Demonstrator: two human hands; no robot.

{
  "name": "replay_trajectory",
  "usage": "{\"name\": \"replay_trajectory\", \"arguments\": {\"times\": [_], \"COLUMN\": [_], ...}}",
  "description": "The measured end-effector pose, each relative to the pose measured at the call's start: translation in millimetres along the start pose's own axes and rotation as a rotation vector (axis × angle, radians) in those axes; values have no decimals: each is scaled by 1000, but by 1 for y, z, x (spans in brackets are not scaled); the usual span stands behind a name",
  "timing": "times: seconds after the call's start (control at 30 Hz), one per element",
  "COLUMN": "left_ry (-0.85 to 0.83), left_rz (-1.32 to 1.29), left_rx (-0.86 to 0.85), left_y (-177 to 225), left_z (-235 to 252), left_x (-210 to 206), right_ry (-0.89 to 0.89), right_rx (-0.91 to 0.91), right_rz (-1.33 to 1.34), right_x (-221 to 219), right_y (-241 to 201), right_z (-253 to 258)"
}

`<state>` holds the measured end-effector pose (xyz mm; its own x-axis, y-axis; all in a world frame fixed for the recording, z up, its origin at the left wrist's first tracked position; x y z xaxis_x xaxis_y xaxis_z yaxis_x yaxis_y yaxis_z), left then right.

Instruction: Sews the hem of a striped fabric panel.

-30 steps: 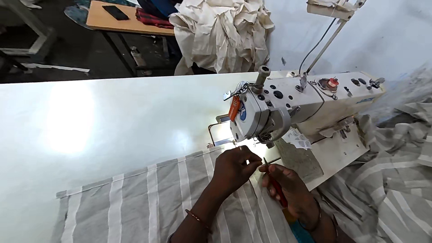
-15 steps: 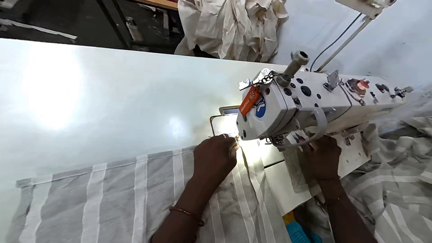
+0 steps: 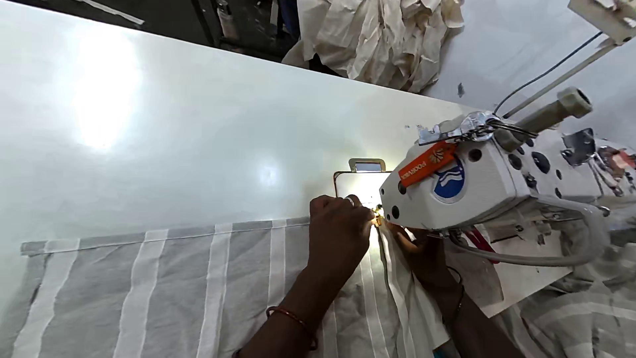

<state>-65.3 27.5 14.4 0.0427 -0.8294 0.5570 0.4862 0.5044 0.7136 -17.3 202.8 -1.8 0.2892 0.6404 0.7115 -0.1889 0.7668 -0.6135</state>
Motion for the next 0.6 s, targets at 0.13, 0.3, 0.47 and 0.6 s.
{"name": "replay_trajectory", "arguments": {"times": [0.13,0.3,0.47,0.6], "left_ry": [17,43,14,2], "left_rz": [-14,-19,-24,-17], "left_rx": [42,67,83,67], "left_y": [-1,-1,0,1], "left_z": [0,1,1,1], "left_x": [-1,-1,-3,-2], "right_ry": [5,28,4,4], "right_rx": [18,17,14,8], "right_rz": [-82,-141,-107,-102], "right_x": [-3,-3,-3,-3], "right_y": [4,5,5,5], "right_z": [0,2,0,1]}}
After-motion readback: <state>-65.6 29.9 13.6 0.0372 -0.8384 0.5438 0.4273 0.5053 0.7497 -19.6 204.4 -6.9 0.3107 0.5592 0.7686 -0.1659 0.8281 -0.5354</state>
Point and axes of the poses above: each hand's wrist, its own z-axis towards the middle knuckle, its own x-axis out of the back of the hand, y = z × x, the point moved 8 cm from there along z, towards the middle knuckle, and after that the axes turned 6 degrees about -z, right-handed, at the moved point
